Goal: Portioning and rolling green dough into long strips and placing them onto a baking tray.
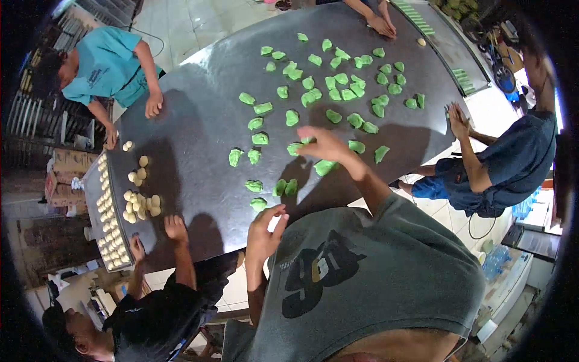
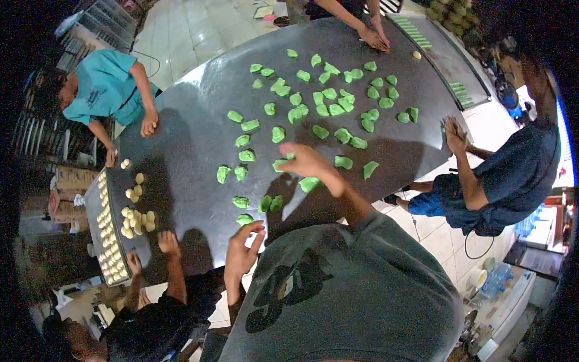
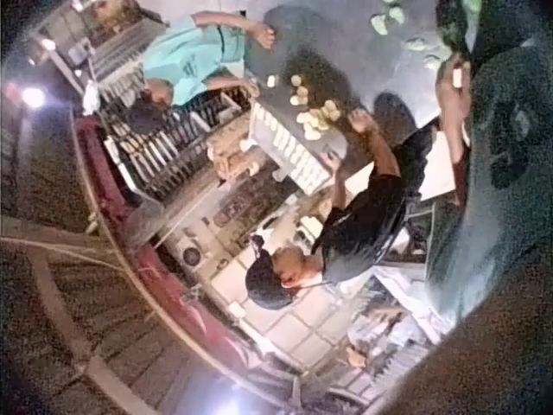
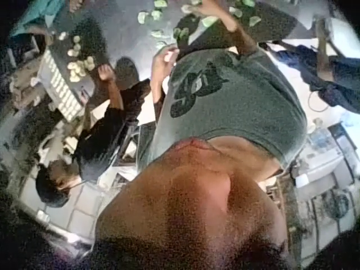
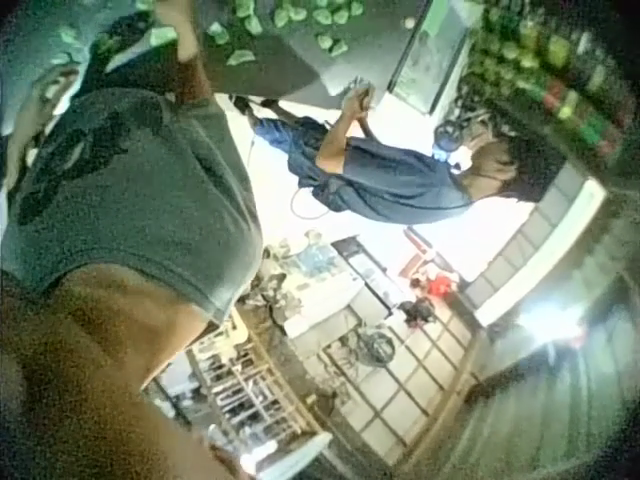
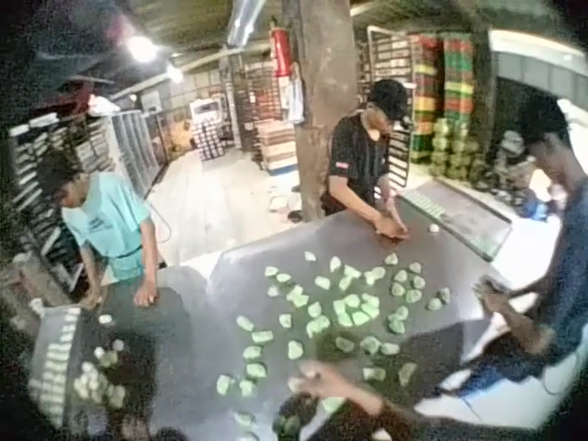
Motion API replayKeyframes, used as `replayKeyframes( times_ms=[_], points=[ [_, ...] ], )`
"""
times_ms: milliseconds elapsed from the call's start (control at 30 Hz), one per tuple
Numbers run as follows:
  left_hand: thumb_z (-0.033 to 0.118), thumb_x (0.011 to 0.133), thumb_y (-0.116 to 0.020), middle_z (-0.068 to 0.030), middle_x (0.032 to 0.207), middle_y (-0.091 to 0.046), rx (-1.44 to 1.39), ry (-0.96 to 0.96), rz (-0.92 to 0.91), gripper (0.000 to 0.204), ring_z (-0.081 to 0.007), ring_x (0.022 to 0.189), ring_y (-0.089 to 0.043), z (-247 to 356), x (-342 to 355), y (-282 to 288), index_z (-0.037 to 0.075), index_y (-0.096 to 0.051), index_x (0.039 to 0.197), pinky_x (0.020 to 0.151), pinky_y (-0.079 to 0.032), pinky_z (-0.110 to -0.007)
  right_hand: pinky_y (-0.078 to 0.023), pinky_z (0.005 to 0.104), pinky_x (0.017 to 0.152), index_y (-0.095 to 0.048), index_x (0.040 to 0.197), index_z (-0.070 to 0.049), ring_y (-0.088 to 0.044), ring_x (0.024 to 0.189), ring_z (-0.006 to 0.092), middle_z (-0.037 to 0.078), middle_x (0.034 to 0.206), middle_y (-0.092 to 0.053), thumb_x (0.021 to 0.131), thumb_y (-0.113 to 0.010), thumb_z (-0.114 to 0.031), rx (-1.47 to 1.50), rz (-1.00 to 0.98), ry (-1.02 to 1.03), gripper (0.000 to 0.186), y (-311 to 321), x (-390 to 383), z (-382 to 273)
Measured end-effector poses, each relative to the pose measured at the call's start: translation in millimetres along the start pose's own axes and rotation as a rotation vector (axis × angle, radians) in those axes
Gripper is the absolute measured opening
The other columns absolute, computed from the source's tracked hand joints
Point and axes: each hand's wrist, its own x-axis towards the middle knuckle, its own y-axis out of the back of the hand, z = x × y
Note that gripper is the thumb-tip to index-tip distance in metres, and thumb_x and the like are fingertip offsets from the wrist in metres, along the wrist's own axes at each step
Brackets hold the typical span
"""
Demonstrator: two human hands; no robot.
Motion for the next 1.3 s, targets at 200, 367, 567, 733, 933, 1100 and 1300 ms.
replayKeyframes(
  times_ms=[200,367,567,733,933,1100,1300],
  points=[
    [0.016,0.091,-0.070,-0.0162,0.099,-0.071,-0.042,0.004,-0.023,0.028,-0.0299,0.090,-0.069,1,5,-13,0.001,-0.066,0.114,0.077,-0.054,-0.038,-0.047,0.0494,0.088,-0.058,0.111,-0.007,-0.056,0.105,0.0419,0.019,0.114,-0.057,0.067,-0.078,-0.019,-0.563,-0.166,-0.092,0.050,7,-87,46],
    [0.021,0.091,-0.070,-0.0172,0.102,-0.070,-0.029,-0.044,-0.211,0.033,-0.0298,0.093,-0.069,-5,20,-25,0.002,-0.065,0.118,0.081,-0.054,-0.038,-0.050,0.0469,0.082,-0.054,0.110,-0.011,-0.058,0.105,0.0401,0.014,0.113,-0.057,0.067,-0.076,-0.004,-0.353,0.203,-0.035,0.049,-5,-108,48],
    [0.024,0.089,-0.072,-0.0196,0.117,-0.066,0.350,-0.308,0.074,0.053,-0.0337,0.106,-0.066,0,40,-61,0.002,-0.052,0.134,0.092,-0.052,-0.041,-0.048,0.0385,0.069,-0.057,0.105,-0.011,-0.064,0.077,0.0234,0.005,0.083,-0.064,0.072,-0.077,-0.018,-0.054,-0.553,-0.012,0.039,22,-85,-9],
    [0.036,0.096,-0.065,-0.0126,0.087,-0.064,-0.601,0.328,-0.556,0.040,-0.0237,0.080,-0.062,-28,36,-83,0.004,-0.055,0.119,0.075,-0.051,-0.039,-0.046,0.0288,0.067,-0.066,0.101,-0.004,-0.059,0.076,0.0094,0.001,0.083,-0.067,0.088,-0.074,-0.018,0.293,-0.656,0.091,0.021,47,-80,-82],
    [0.033,0.096,-0.063,-0.0264,0.087,-0.064,0.000,0.049,-0.409,0.033,-0.0437,0.084,-0.065,-3,20,-62,0.001,-0.055,0.102,0.069,-0.049,-0.049,-0.053,0.0350,0.079,-0.068,0.111,-0.004,-0.069,0.093,0.0255,0.013,0.104,-0.072,0.097,-0.063,-0.023,-0.330,-0.636,-0.051,0.024,38,-78,-79],
    [0.028,0.089,-0.069,-0.0247,0.090,-0.068,0.105,-0.175,-0.280,0.034,-0.0467,0.086,-0.064,-34,14,-78,0.000,-0.059,0.106,0.073,-0.049,-0.054,-0.050,0.0406,0.090,-0.053,0.133,-0.005,-0.064,0.108,0.0367,0.020,0.119,-0.066,0.098,-0.051,-0.051,0.249,-0.382,-0.076,0.057,-39,-97,-114],
    [0.044,0.081,-0.073,-0.0209,0.093,-0.071,0.435,0.158,-0.268,0.046,-0.0410,0.088,-0.068,-9,10,-59,0.003,-0.070,0.100,0.075,-0.053,-0.050,-0.043,0.0430,0.102,-0.048,0.139,-0.001,-0.055,0.125,0.0409,0.026,0.132,-0.059,0.093,-0.026,-0.078,0.083,-0.688,-0.411,0.092,-49,-95,-110]
  ],
)
